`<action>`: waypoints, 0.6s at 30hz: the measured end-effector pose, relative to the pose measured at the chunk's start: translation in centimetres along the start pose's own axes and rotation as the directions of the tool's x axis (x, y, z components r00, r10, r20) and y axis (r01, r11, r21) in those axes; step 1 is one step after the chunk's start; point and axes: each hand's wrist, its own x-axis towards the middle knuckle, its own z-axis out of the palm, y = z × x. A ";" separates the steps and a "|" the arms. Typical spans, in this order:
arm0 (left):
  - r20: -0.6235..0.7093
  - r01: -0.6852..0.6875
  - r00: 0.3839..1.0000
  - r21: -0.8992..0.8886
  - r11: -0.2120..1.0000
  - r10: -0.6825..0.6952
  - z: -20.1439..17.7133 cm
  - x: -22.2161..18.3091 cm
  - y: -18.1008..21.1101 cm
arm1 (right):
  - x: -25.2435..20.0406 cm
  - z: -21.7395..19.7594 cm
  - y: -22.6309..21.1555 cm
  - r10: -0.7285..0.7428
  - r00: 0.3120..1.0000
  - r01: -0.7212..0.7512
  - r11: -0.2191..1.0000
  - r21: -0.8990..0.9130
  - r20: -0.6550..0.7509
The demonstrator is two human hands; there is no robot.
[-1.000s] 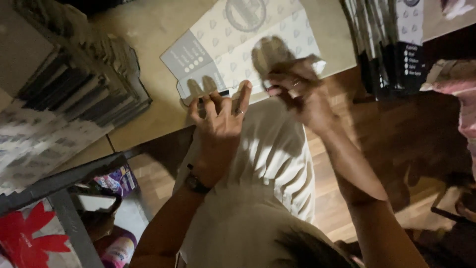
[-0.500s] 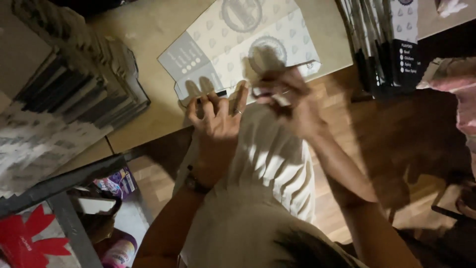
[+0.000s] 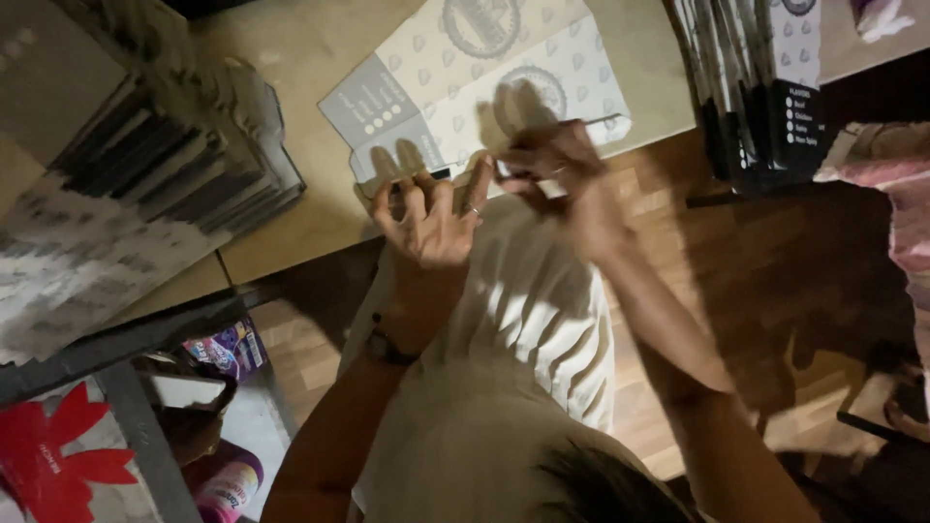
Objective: The person folds printed paper sheets along pre-scored lines by hand.
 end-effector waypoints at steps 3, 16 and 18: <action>-0.096 0.026 0.995 -0.009 1.000 -0.027 -0.1 0.3 -0.2 | -0.2 -3.4 1.3 0.064 0.990 -0.068 0.997 0.030 0.129; -0.032 0.102 0.994 -0.169 0.980 -0.109 -2.7 0.8 -0.8 | 3.0 3.3 -2.2 0.175 0.930 -0.234 0.960 0.153 0.323; -0.061 0.067 0.995 -0.168 0.984 -0.079 -2.4 0.7 -0.8 | 2.9 2.2 -2.2 0.129 0.916 -0.198 0.969 0.148 0.379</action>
